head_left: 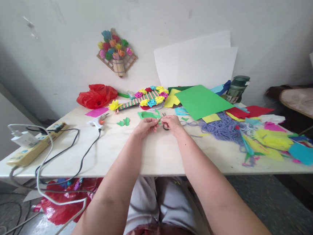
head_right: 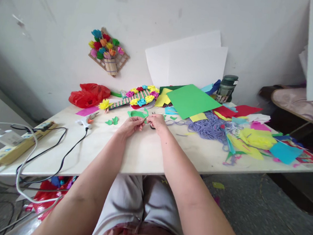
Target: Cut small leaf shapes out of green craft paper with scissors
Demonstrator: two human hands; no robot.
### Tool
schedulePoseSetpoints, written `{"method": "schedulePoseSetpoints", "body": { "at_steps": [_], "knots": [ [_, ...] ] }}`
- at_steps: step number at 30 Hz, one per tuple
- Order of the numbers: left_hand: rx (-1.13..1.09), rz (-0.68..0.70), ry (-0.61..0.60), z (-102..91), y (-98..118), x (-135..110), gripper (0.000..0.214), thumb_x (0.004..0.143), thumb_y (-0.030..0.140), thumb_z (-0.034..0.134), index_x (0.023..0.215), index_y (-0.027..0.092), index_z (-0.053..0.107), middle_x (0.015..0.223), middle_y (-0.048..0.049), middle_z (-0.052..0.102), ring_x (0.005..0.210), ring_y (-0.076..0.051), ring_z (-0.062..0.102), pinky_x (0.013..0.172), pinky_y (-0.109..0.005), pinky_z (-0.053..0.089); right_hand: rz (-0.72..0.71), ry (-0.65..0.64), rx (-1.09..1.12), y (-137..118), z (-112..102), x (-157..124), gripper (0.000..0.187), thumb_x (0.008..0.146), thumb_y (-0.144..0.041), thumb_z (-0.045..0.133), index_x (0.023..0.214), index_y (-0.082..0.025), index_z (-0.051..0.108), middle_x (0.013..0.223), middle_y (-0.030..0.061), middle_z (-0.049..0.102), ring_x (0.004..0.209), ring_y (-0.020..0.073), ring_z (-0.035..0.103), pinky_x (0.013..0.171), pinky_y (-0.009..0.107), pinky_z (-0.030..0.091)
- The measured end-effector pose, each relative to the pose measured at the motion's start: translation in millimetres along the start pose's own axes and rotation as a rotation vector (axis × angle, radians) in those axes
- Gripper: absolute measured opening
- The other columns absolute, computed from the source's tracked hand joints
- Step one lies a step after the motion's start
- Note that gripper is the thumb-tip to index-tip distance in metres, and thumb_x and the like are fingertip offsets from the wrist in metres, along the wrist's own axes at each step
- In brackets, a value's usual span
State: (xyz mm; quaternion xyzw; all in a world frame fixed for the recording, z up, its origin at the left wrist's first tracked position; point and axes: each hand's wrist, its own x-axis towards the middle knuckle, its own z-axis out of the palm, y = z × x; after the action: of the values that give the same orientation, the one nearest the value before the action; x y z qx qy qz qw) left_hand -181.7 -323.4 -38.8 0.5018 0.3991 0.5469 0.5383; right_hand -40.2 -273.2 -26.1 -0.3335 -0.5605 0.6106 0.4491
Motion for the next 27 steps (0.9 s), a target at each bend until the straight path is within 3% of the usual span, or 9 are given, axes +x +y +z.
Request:
{"method": "schedulePoseSetpoints", "body": {
  "at_steps": [13, 18, 27],
  "knots": [
    [0.212, 0.038, 0.089, 5.4, -0.5, 1.2, 0.037, 0.066, 0.046, 0.064, 0.066, 0.014, 0.048, 0.054, 0.0018, 0.053, 0.037, -0.005, 0.044, 0.035, -0.019, 0.036, 0.05, -0.078, 0.116, 1.5, -2.4, 0.9, 0.014, 0.054, -0.021, 0.065, 0.053, -0.013, 0.054, 0.045, -0.0021, 0.052, 0.032, 0.0033, 0.036, 0.029, 0.017, 0.016],
    [0.278, 0.053, 0.11, 7.8, -0.4, 1.8, 0.038, 0.067, 0.048, 0.063, 0.066, 0.014, 0.047, 0.053, 0.0015, 0.053, 0.036, -0.006, 0.045, 0.035, -0.02, 0.037, 0.04, -0.045, 0.084, 3.9, -0.2, 1.6, 0.023, 0.054, -0.025, 0.072, 0.054, -0.013, 0.053, 0.045, -0.003, 0.052, 0.031, 0.0023, 0.034, 0.029, 0.017, 0.017],
    [0.197, 0.042, 0.076, 7.2, -0.8, 2.5, 0.037, 0.067, 0.048, 0.064, 0.07, 0.014, 0.046, 0.056, 0.0019, 0.055, 0.038, -0.006, 0.047, 0.037, -0.02, 0.04, 0.061, 0.008, 0.068, 0.0, 2.0, 0.2, 0.024, 0.059, -0.023, 0.072, 0.052, -0.013, 0.05, 0.043, -0.0038, 0.05, 0.03, 0.0018, 0.033, 0.029, 0.016, 0.018]
  ]
}}
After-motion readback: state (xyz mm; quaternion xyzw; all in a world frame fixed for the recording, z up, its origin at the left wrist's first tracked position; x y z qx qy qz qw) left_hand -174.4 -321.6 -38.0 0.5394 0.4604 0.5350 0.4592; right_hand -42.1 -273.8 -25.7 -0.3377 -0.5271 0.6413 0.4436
